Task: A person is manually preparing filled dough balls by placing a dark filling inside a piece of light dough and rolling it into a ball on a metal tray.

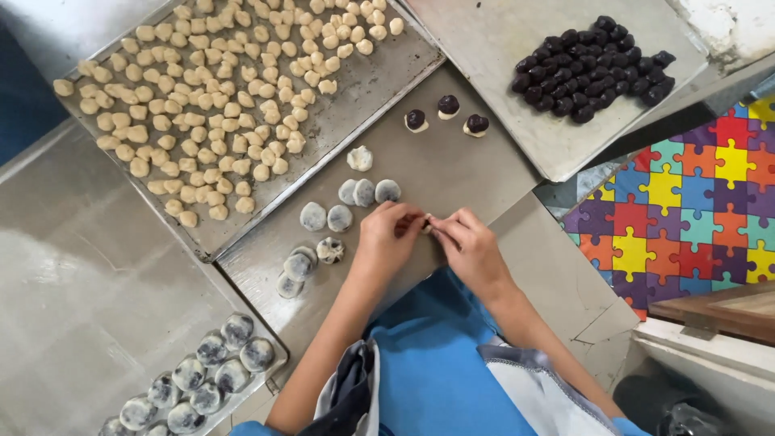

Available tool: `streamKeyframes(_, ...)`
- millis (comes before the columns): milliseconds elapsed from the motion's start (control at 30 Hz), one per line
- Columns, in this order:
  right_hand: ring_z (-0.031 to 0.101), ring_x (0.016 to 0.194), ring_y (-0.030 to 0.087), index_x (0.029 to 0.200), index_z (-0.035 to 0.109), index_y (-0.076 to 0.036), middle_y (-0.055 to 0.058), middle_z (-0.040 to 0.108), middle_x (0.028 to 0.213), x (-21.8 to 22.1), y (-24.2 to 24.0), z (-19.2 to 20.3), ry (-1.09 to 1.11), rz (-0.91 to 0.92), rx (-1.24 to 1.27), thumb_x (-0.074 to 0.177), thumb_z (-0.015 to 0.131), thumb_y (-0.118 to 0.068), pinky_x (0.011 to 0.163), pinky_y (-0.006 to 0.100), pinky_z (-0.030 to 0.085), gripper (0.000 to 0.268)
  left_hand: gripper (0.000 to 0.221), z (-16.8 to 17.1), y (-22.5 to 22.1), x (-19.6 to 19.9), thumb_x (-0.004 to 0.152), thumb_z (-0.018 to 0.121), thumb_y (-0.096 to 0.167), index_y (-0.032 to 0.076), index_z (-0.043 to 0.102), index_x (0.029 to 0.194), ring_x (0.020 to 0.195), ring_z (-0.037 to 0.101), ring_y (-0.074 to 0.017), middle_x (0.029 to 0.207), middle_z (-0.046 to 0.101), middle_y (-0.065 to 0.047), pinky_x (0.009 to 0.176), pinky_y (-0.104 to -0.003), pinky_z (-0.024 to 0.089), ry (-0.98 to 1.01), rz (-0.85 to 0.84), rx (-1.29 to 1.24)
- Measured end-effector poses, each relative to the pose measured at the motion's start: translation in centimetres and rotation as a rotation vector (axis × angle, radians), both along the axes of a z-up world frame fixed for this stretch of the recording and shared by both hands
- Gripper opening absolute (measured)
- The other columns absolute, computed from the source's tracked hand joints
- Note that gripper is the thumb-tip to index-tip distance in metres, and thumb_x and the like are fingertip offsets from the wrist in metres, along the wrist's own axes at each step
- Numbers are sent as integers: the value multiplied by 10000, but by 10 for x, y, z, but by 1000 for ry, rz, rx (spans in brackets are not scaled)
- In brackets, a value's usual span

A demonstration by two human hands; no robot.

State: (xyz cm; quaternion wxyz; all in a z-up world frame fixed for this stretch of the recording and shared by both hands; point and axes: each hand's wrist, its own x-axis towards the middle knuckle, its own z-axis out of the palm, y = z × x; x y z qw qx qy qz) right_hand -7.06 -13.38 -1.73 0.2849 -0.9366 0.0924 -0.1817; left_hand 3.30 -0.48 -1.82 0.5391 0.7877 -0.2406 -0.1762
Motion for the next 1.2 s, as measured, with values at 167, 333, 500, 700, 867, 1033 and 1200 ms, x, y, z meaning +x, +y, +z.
streamKeyframes(167,658,686,159,1123,645,-203,10,599,775,5,-7,10,149,-22,269,783,704,-99,584,252,548,360,355,7,12,-4,720,771,62,37,643,1049,744,684,-263,870,574,-151,686,-324,595,219,14,-86)
streamKeyframes(333,652,736,182,1062,641,-124,16,591,783,1,-3,15,116,74,147,757,686,-27,627,276,547,323,248,-6,1,-4,715,774,69,62,667,940,708,681,-241,787,569,-98,637,-303,591,176,9,-74)
streamKeyframes(500,643,821,183,988,625,-128,-7,583,839,-5,-7,5,62,71,-39,796,686,-82,707,282,545,206,182,8,-1,-5,714,729,15,66,669,878,702,676,-274,767,579,-112,595,-307,597,-18,-20,-3)
streamKeyframes(700,650,862,193,1163,644,-207,-6,599,902,-4,-11,1,13,51,154,754,738,-110,763,319,543,431,380,13,8,-18,690,787,63,34,653,1045,811,668,-280,934,585,-157,719,-307,600,76,64,-50)
streamKeyframes(867,663,822,170,1061,720,-257,-15,650,870,-2,-6,-1,-80,28,166,804,718,-131,734,288,539,287,143,0,3,-25,735,731,-24,50,688,849,715,684,-262,858,580,-85,604,-293,601,-164,86,-142)
streamKeyframes(1033,665,782,121,962,745,-271,-58,662,825,0,0,7,-73,-41,211,814,725,-182,723,241,526,173,185,16,4,-28,781,690,-41,59,669,935,768,694,-243,847,645,-89,682,-307,591,-66,82,-169)
streamKeyframes(1200,665,744,170,878,728,-159,-26,640,777,3,-2,2,-117,-54,122,796,715,-82,686,269,535,113,233,1,4,-27,755,705,-30,140,650,904,758,691,-183,789,683,-1,667,-270,575,-220,51,-110)
